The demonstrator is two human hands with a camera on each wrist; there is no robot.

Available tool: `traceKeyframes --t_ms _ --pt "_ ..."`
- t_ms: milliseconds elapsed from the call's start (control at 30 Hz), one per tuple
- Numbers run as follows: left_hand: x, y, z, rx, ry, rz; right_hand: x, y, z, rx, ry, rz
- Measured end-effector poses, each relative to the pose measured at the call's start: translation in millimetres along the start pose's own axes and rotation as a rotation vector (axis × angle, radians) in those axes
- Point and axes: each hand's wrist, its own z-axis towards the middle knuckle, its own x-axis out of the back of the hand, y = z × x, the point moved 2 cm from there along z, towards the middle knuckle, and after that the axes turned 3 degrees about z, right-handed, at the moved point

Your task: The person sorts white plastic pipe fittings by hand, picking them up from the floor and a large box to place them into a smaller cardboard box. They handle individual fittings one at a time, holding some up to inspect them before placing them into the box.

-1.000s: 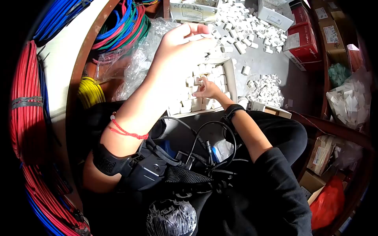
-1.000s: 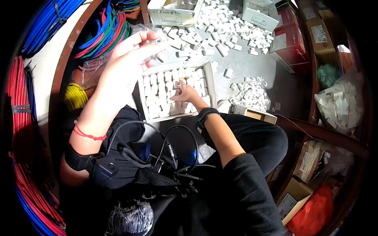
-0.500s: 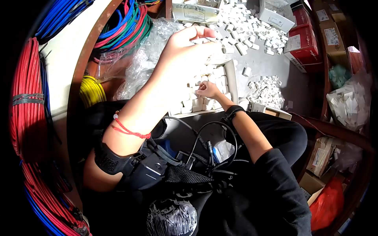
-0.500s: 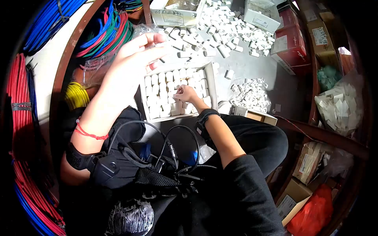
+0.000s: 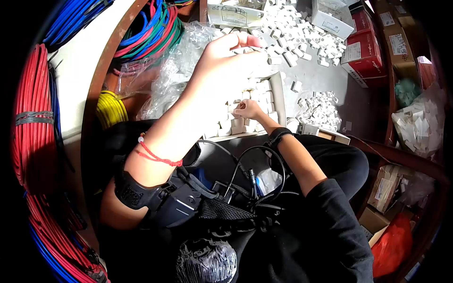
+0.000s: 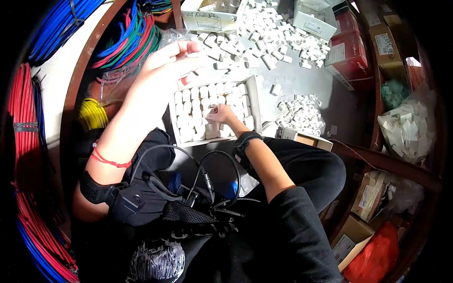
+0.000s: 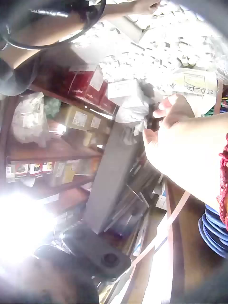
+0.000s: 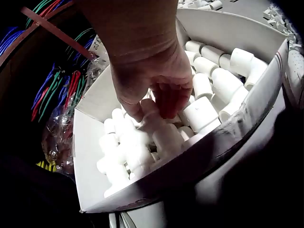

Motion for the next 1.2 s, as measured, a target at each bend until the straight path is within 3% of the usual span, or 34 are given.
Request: traceKeyframes --t_ms 233,433,733,1200 --pt "-2.2 0.5 -1.9 0.001 0.010 -0.002 1.4 2.0 -0.9 -0.057 -0.018 0.088" --pt "-1.7 -2.2 -1.4 -0.004 -0.010 -0.038 -3.6 10.7 6.3 -0.022 0.037 0.091" --pt "-1.5 -4.3 -0.5 0.008 -0.010 -0.008 -3.5 11.1 5.4 0.028 -0.040 0.178" --pt "-4.7 -1.6 -3.2 0.032 0.003 -0.004 -0.7 8.1 1.1 -0.015 0.011 0.073"
